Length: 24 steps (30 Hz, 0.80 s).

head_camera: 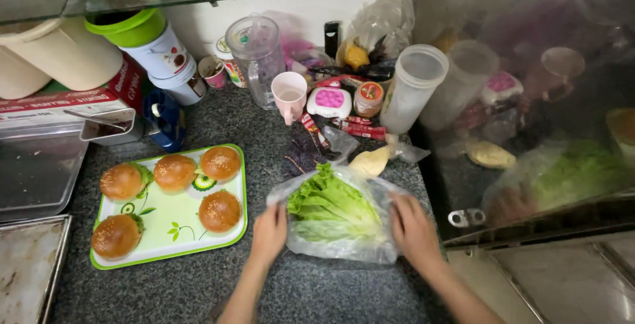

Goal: Assembling burgers by cutting lettuce and placing it into buns on a baking tray.

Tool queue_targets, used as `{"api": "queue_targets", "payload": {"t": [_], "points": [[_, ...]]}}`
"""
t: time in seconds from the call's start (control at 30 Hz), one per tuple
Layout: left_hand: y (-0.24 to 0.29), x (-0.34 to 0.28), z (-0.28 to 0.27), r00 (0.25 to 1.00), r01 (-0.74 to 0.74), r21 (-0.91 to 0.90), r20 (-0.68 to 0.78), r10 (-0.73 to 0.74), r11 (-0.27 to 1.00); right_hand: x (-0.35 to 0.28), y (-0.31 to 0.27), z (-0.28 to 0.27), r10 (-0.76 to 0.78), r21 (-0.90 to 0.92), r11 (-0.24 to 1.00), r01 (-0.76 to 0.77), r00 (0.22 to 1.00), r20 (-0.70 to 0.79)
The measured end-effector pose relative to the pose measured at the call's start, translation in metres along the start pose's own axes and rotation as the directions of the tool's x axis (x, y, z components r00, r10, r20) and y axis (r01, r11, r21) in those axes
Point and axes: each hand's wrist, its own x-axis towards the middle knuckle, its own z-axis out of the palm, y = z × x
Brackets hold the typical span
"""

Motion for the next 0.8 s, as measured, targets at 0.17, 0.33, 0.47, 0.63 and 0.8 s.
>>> {"api": "queue_targets", "payload": {"t": [0.17,0.33,0.47,0.63,0.8], "points": [[0.041,-0.075,-0.039,0.946,-0.321,0.109,-0.010,0.324,0.941,-0.040,-0.006,-0.023,-0.381,-0.089,0.920,0.382,0.924,0.023],[0.050,-0.098,-0.047,0.789,-0.573,0.299,-0.050,0.612,0.763,-0.055,-0.025,-0.040,-0.482,-0.056,0.867,0.495,0.862,0.159],[0.057,-0.104,-0.049,0.663,-0.726,0.301,0.065,0.746,0.619,-0.063,-0.018,-0.032,-0.383,0.026,0.922,0.387,0.898,0.214],[0.046,-0.104,-0.042,0.724,-0.670,0.370,0.136,0.676,0.643,-0.044,0.011,0.005,0.291,-0.079,0.957,-0.280,0.901,0.322],[0.075,-0.107,-0.052,0.724,-0.657,0.347,0.046,0.688,0.669,0.019,0.000,0.012,0.280,0.125,0.945,-0.303,0.945,0.169]]}}
